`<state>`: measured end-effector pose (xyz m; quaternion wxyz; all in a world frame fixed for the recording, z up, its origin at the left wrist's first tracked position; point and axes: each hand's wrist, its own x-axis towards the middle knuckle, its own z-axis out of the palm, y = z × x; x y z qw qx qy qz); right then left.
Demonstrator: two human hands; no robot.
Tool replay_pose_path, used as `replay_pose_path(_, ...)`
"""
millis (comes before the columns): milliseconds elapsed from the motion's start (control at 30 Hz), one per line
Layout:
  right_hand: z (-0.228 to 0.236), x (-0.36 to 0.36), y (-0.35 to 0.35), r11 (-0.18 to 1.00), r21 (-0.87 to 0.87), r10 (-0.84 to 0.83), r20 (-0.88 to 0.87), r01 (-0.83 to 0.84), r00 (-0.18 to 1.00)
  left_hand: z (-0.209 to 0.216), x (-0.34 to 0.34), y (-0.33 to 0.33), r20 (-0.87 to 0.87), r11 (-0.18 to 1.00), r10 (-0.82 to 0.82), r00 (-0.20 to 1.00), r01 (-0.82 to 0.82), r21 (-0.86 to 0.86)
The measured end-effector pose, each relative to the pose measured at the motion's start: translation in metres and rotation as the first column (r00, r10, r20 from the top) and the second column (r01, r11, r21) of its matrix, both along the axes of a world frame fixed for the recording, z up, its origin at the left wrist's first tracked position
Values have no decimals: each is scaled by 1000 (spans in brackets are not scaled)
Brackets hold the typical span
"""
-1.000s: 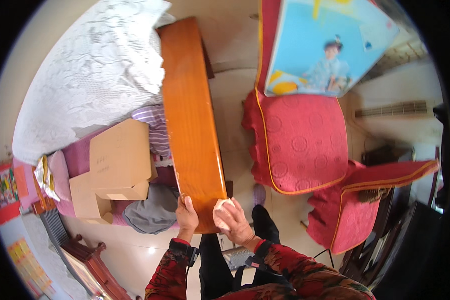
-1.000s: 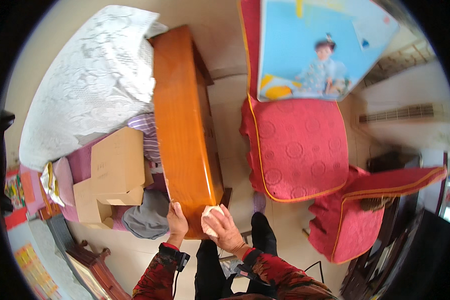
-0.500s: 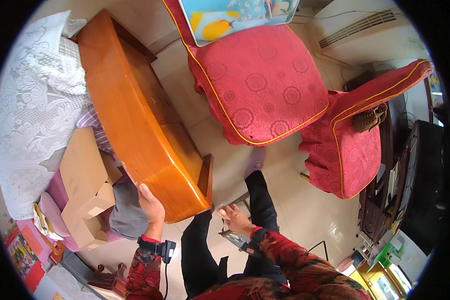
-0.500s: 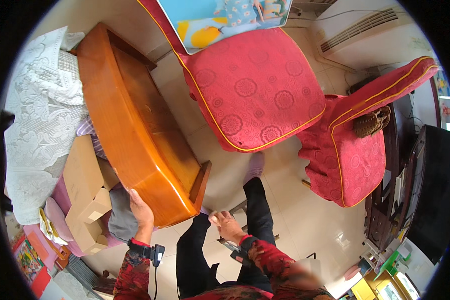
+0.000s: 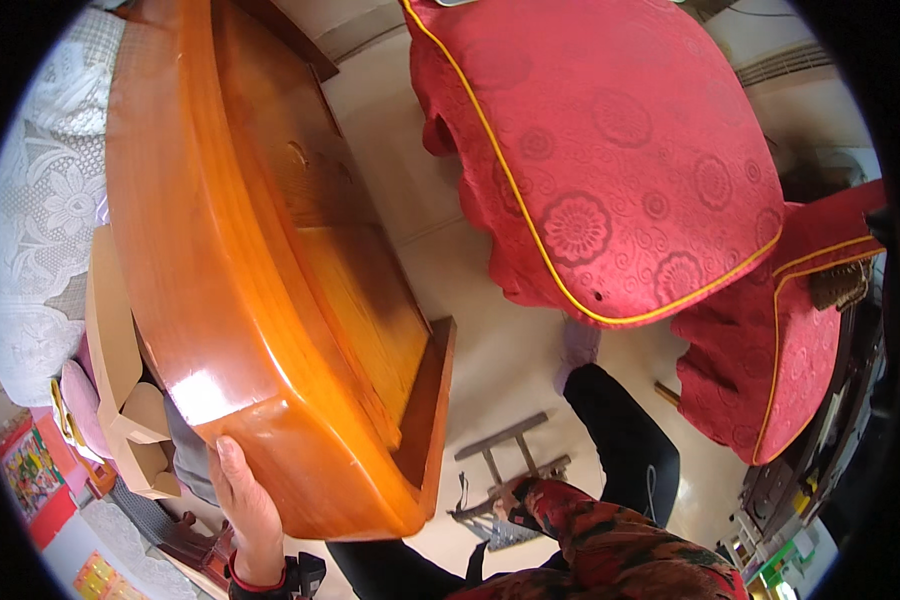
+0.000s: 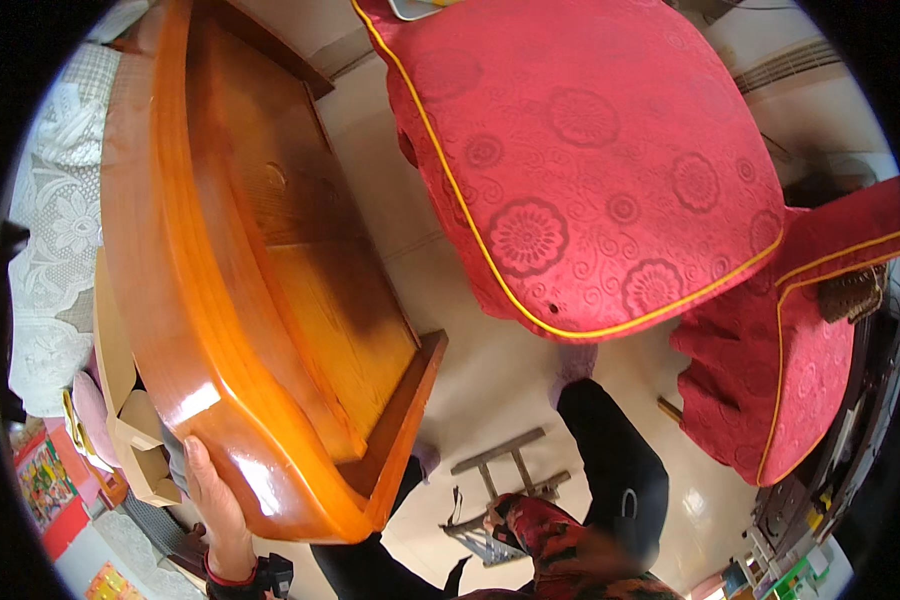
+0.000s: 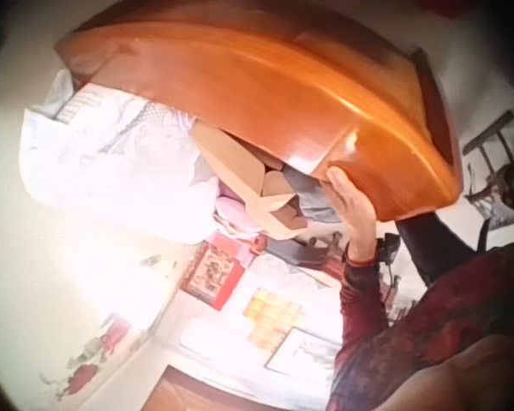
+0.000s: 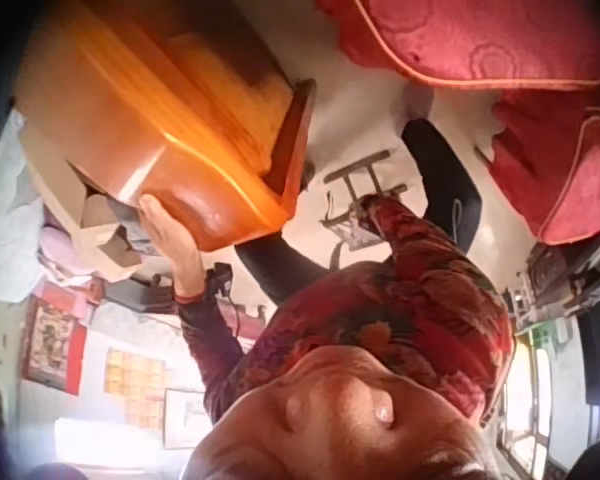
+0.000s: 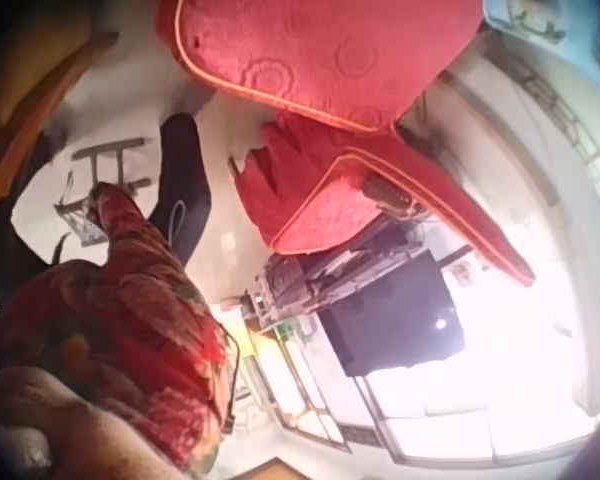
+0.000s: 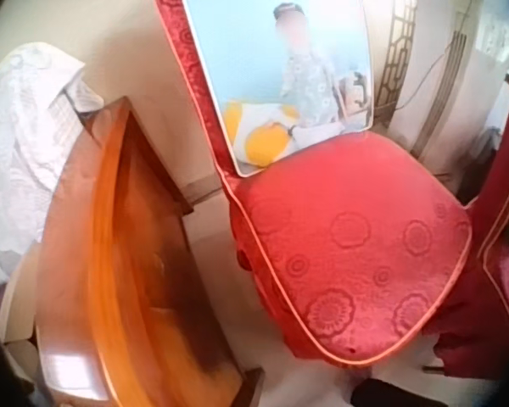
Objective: The person wipes a wooden side table and a TV stand with a cloth. They move a chair to access the TV stand and continue wiping its surface.
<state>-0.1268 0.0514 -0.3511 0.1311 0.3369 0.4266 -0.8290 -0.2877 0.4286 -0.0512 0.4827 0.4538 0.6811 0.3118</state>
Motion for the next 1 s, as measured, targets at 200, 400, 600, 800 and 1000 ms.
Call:
replay_pose_path(200,-28,21,25,1000,-11,2,41,-2,999,3,4,5,-43,983,-163,986,166,77)
replay_pose_path(400,-61,52,94,992,66,97,117,-105,988,4,11,3,11,969,-175,985,170,179)
replay_pose_path(600,-69,95,229,940,225,208,216,-256,954,-10,3,6,-160,954,-162,974,196,227)
replay_pose_path(800,19,140,322,856,481,19,341,-191,940,-36,-8,12,-158,928,-173,972,215,304)
replay_pose_path(1000,97,182,289,365,912,-344,320,-189,883,-46,-15,27,-201,892,-202,959,265,365)
